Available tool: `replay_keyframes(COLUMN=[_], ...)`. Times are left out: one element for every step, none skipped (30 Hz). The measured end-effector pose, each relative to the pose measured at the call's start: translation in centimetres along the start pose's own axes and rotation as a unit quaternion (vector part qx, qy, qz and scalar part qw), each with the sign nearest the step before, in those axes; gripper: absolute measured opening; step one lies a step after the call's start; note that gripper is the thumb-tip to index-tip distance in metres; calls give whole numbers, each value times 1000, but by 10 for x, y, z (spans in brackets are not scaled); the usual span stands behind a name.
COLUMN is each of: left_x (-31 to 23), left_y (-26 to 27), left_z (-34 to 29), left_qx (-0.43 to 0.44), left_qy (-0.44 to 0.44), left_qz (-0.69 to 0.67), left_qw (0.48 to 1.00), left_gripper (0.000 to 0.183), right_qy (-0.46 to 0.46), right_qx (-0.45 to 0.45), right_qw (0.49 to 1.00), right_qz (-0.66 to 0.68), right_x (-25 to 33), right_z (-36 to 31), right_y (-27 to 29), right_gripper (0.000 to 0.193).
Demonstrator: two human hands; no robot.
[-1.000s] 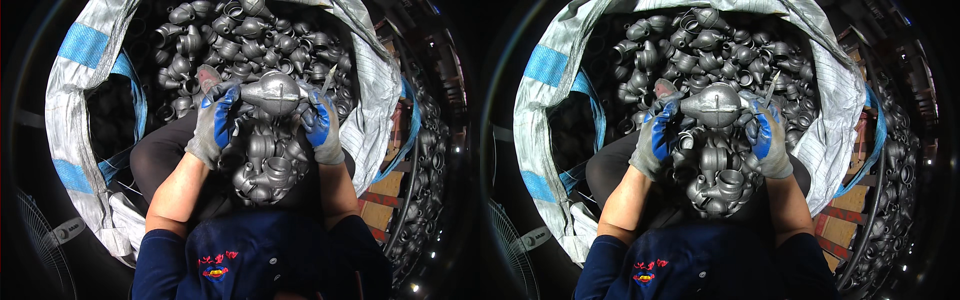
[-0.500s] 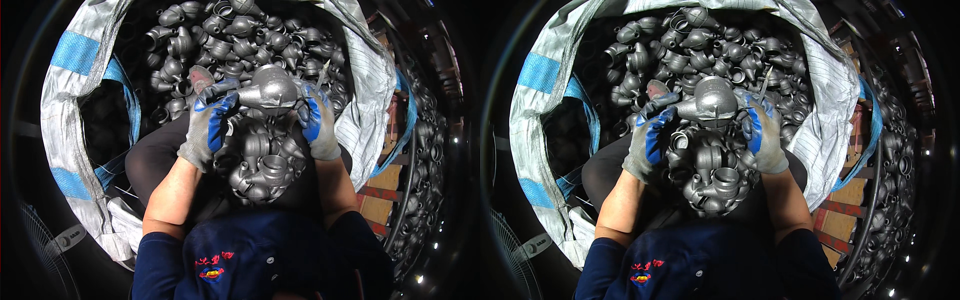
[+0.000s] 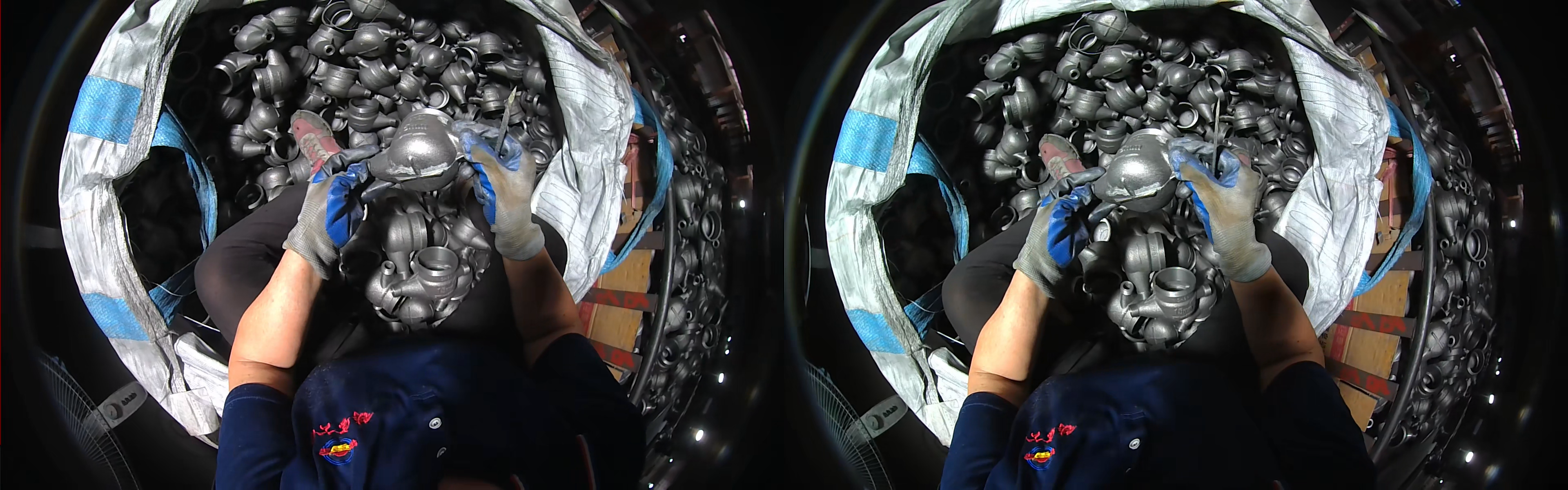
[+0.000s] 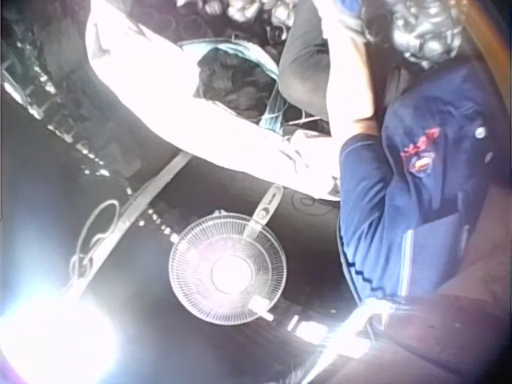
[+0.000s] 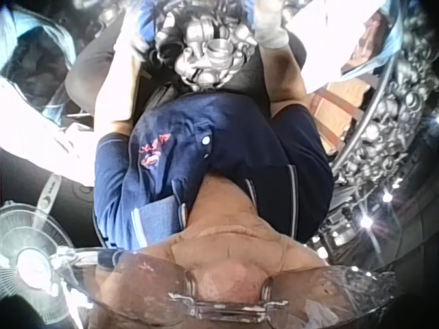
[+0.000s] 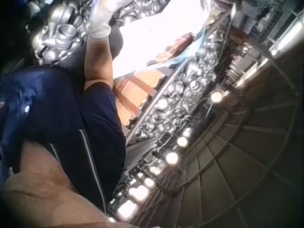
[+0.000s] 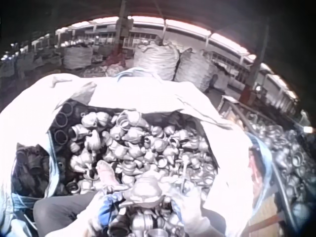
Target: The person inspects metal pipe fittings from a bulk bag, then scrapes excess casting material from each piece with a hand scraper.
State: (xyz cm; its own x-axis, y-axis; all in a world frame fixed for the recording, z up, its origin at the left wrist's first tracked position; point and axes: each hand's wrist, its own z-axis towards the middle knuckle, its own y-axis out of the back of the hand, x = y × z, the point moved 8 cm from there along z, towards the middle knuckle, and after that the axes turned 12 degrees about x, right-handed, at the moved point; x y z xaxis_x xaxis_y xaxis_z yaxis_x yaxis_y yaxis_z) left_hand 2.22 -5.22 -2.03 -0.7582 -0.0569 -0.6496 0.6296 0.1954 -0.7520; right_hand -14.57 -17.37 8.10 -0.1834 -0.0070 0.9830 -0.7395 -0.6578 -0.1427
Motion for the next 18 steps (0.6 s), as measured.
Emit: replay_keyframes(left_x=[-3,-7,-10,-16,-22,-23,-22,-13,-3,-10,-18,-24,-26,-28,-32,-35,-41,-40], left_y=[-2,-6,-11,-14,-19,-19,-14,-6,-5,-7,-13,-20,-20,-18,-19,-20,-24,-20], left_z=[0,-1,-1,-2,-3,-3,-2,-1,-1,-2,-4,-6,-8,-9,-10,-12,-14,-14], left_qx=[16,41,67,65,62,56,45,28,28,20,29,33,17,-4,-15,-26,-28,-31], left_qy=[-13,-28,-43,-78,-111,-108,-98,-50,-13,-29,-57,-85,-86,-88,-97,-106,-120,-129], left_qz=[82,163,242,331,416,419,341,173,-8,140,279,375,394,376,387,398,437,288], left_qw=[996,985,967,938,900,900,934,983,999,989,958,923,915,922,917,911,891,948], left_gripper=[31,31,32,31,30,31,31,33,34,35,35,33,32,29,28,27,27,30], right_qy=[-6,-4,-4,1,-1,2,10,12,18,15,43,62,74,87,94,97,20,-39], right_qx=[1,9,14,19,22,27,28,30,28,28,39,50,47,42,24,27,20,1], right_qw=[1000,1000,1000,999,999,999,998,999,999,999,997,993,990,987,986,980,990,995], right_qz=[1,-12,-21,-28,-38,-46,-52,-42,-30,-22,-54,-90,-109,-128,-136,-172,-140,-93], right_x=[0,1,1,2,2,3,4,3,3,2,7,11,14,17,19,22,11,2], right_z=[0,0,0,0,0,1,1,1,2,2,1,1,0,-1,-2,-2,0,1], right_y=[0,0,0,0,0,0,0,-1,-1,-1,-4,-6,-6,-6,-4,-4,0,5], right_gripper=[21,22,22,23,23,23,23,23,22,22,22,22,22,23,22,22,22,22])
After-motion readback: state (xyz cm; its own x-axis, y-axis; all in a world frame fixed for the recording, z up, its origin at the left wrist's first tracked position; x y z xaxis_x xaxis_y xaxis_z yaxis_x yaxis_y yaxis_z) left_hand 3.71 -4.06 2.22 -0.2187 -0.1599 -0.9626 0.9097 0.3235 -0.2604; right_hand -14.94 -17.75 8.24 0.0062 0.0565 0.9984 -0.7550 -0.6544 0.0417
